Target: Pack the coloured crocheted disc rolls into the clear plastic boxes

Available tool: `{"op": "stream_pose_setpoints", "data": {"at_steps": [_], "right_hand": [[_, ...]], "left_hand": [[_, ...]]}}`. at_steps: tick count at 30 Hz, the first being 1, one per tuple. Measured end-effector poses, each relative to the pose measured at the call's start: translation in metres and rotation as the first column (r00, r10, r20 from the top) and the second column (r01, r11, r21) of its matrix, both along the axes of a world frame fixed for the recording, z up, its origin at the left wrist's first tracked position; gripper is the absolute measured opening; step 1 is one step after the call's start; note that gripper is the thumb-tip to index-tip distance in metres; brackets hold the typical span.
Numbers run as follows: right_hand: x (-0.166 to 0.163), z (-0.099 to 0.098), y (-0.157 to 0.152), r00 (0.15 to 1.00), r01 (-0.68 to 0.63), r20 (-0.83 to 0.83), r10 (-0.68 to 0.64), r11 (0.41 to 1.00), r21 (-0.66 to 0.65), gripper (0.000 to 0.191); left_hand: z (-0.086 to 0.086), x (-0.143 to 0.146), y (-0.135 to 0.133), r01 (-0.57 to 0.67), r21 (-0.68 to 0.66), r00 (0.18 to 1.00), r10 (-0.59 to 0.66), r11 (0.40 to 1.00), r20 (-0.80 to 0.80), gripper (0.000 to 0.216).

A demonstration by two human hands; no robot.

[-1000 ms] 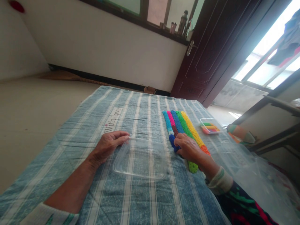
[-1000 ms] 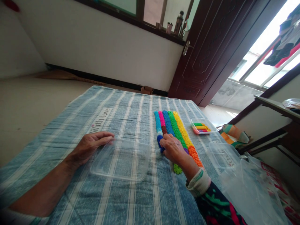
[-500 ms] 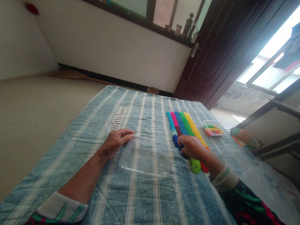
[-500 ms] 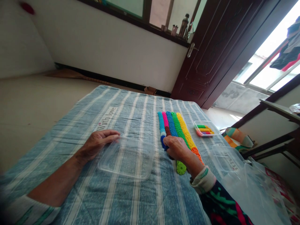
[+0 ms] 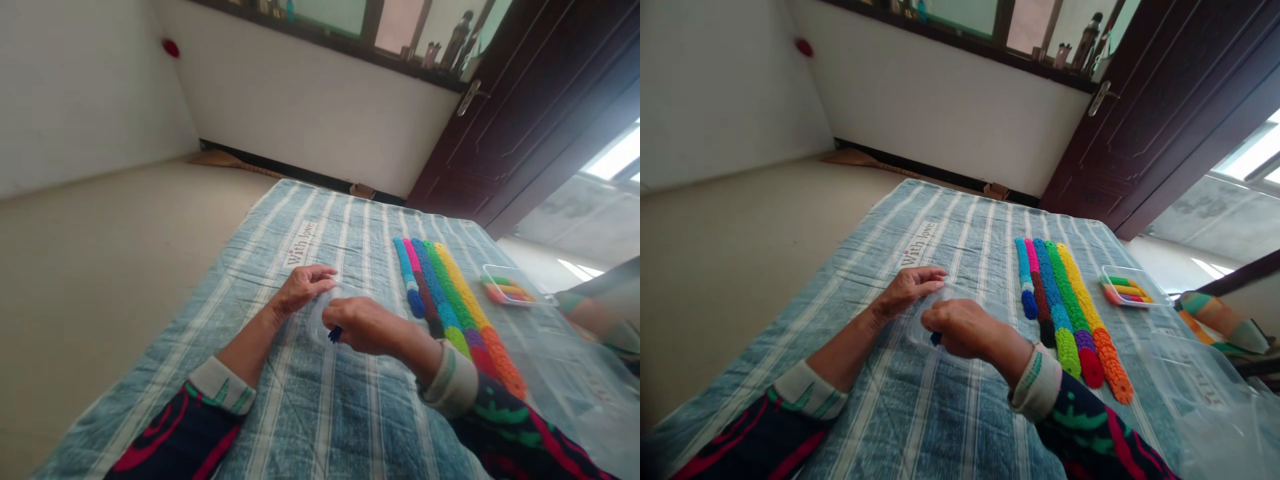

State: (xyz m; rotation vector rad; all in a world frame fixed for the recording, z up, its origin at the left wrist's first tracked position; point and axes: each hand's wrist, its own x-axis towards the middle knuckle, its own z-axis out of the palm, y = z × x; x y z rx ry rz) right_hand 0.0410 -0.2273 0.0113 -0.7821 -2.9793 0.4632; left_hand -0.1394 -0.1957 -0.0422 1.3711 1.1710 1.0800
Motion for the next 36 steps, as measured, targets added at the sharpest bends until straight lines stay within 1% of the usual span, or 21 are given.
{"op": "stream_pose_setpoints", "data": {"at_steps": [3,5,7,10,12,15,18,21,23,25,27,29,32,34,36], "right_hand": [[-0.009,-0.012,0.006,1.0,-0.025,-0.008,0.025,0.999,-0.02,0.015],[-0.01,-0.017,0.008,0.998,-0.035,-0.055,0.031,0.997,-0.072,0.017],[-0.009,-0.022,0.008,0.993,-0.024,-0.121,0.008,0.992,-0.126,0.018],[-0.007,-0.03,0.008,0.972,0.025,-0.225,-0.073,0.978,-0.208,0.026],[-0.007,-0.035,0.006,0.947,0.054,-0.292,-0.133,0.963,-0.265,0.032],[-0.006,-0.042,0.003,0.901,0.086,-0.376,-0.214,0.94,-0.329,0.035],[-0.005,-0.045,-0.002,0.872,0.123,-0.399,-0.284,0.915,-0.383,0.037],[-0.007,-0.045,-0.006,0.858,0.17,-0.384,-0.343,0.893,-0.418,0.031],[-0.008,-0.044,-0.008,0.848,0.205,-0.372,-0.378,0.88,-0.427,0.026],[-0.01,-0.043,-0.009,0.84,0.234,-0.363,-0.403,0.874,-0.426,0.023],[-0.011,-0.043,-0.009,0.831,0.263,-0.36,-0.424,0.87,-0.418,0.021],[-0.012,-0.043,-0.01,0.817,0.289,-0.365,-0.446,0.865,-0.409,0.019],[-0.013,-0.042,-0.01,0.814,0.302,-0.356,-0.459,0.857,-0.417,0.016],[-0.011,-0.041,-0.01,0.822,0.305,-0.339,-0.457,0.857,-0.416,0.018],[-0.005,-0.037,-0.011,0.825,0.315,-0.347,-0.446,0.873,-0.374,0.024]], "left_hand": [[-0.004,-0.001,0.002,0.026,0.019,1.0,-0.026,0.999,-0.016,0.043],[-0.005,-0.001,0.002,0.035,0.031,0.999,-0.034,0.999,-0.034,0.04],[-0.005,-0.001,0.002,0.038,0.036,0.998,-0.036,0.999,-0.052,0.039],[-0.004,-0.001,0.0,0.032,0.037,0.997,-0.029,0.999,-0.075,0.039],[-0.003,-0.001,-0.003,0.024,0.036,0.996,-0.02,0.999,-0.089,0.04],[0.002,-0.004,-0.011,0.023,0.034,0.993,-0.019,0.999,-0.117,0.044],[0.01,-0.01,-0.023,0.016,0.056,0.989,-0.007,0.998,-0.151,0.045],[0.018,-0.017,-0.038,0.017,0.127,0.975,0.011,0.992,-0.222,0.04],[0.023,-0.02,-0.047,0.047,0.234,0.956,0.024,0.971,-0.294,0.033],[0.026,-0.022,-0.054,0.103,0.342,0.931,0.03,0.934,-0.363,0.026],[0.027,-0.023,-0.059,0.161,0.414,0.9,0.038,0.896,-0.433,0.02],[0.027,-0.022,-0.062,0.224,0.432,0.856,0.035,0.874,-0.516,0.014],[0.027,-0.02,-0.062,0.316,0.391,0.785,-0.007,0.864,-0.619,0.014],[0.026,-0.019,-0.062,0.353,0.365,0.749,-0.027,0.862,-0.662,0.015],[0.023,-0.02,-0.06,0.376,0.359,0.72,-0.025,0.854,-0.694,0.015]]}}
